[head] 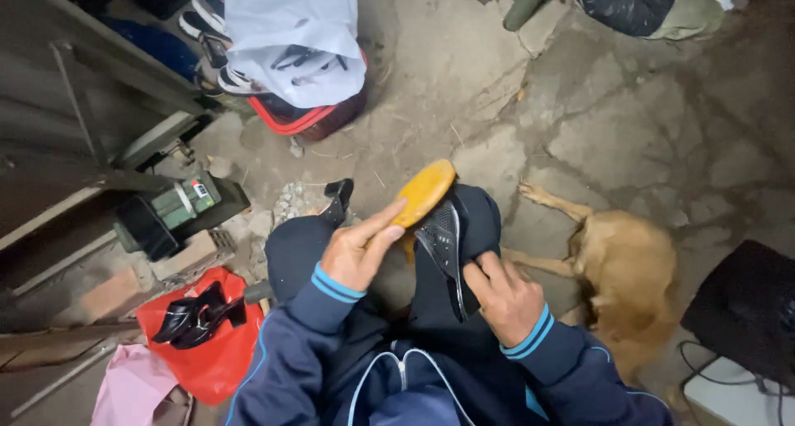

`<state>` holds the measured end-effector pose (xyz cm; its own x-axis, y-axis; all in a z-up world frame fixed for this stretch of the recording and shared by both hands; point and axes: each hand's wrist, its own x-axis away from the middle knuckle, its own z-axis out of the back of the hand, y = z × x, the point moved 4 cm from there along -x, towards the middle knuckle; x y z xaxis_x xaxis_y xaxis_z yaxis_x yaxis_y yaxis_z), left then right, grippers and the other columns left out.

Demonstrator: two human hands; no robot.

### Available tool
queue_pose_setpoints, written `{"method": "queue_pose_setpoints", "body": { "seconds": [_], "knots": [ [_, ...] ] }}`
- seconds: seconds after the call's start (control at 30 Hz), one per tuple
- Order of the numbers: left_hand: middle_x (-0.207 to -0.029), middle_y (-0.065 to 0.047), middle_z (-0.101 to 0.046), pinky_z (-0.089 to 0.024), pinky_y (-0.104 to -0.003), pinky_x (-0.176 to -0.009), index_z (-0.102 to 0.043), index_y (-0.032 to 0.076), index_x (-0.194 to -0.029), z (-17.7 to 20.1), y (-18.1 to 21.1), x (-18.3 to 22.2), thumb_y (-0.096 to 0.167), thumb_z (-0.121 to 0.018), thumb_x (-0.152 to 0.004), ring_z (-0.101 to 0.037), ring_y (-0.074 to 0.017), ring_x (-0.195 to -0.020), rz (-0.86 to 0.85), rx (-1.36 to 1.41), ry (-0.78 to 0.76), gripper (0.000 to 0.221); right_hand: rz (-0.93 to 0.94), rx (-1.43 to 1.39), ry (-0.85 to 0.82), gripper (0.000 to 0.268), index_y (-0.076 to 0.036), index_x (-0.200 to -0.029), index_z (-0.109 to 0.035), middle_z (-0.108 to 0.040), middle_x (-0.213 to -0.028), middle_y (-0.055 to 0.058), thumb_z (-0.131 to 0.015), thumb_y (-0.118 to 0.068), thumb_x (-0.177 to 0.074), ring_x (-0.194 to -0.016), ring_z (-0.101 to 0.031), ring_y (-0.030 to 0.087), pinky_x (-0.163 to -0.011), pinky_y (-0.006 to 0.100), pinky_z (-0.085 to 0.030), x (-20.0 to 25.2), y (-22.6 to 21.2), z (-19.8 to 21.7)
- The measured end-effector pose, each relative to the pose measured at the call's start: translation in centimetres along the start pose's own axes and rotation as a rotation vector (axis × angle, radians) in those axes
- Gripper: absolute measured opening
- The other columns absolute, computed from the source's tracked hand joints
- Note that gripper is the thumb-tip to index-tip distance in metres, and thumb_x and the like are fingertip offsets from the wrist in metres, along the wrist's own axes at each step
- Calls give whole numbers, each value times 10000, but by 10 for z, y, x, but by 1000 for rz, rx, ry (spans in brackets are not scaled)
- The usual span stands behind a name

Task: The person is cleaning and repairing a black patterned sandal using a brush and a tapping tool.

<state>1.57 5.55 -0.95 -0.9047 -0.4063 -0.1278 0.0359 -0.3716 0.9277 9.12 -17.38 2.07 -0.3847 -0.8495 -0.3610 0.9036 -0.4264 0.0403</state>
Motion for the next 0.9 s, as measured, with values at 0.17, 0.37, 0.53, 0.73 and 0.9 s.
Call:
{"method": "queue_pose_setpoints", "body": {
  "seconds": [0.17,0.37,0.53,0.73,0.9],
  "knots": [
    [-1324,-120,-695,-488,-254,-1044,-656,179,-1379,6,-37,-2,300,-611,-998,-653,-195,-1250,144,-134,37,402,-20,-33,34,244,-149,-894,-602,-503,-819,60,-556,82,-830,-564,-467,262,-476,360,-434,0,3,0],
    [-1407,-61,-657,-408,-233,-1119,-665,173,-1371,-5,-37,-5,334,-624,-966,-584,-100,-1315,317,102,11,437,-17,-21,22,147,-141,-856,-549,-455,-797,68,-575,2,-838,-615,-500,273,-524,379,-445,2,4,-7],
    [-1369,-84,-679,-501,-273,-1042,-639,173,-1394,-1,-10,4,271,-622,-1002,-672,-182,-1238,82,-92,54,405,-35,-51,-66,221,-146,-860,-530,-441,-816,65,-569,22,-722,-619,-489,283,-485,399,-416,1,6,0],
    [-980,-150,-808,-640,-453,-740,-746,192,-1275,-12,52,35,249,-711,-945,-773,-362,-869,-94,-78,-92,336,-105,-179,-117,411,-92,-1096,-611,-591,-1076,90,-642,-10,-694,-742,-644,358,-525,481,-562,-1,25,-14],
    [-1003,-174,-808,-639,-468,-737,-786,110,-1148,4,82,22,235,-731,-928,-775,-394,-897,-102,52,-112,259,-329,-275,-272,659,-14,-1229,-626,-657,-1317,183,-783,-80,-593,-854,-710,470,-670,644,-593,-10,39,-37]
  ]
}}
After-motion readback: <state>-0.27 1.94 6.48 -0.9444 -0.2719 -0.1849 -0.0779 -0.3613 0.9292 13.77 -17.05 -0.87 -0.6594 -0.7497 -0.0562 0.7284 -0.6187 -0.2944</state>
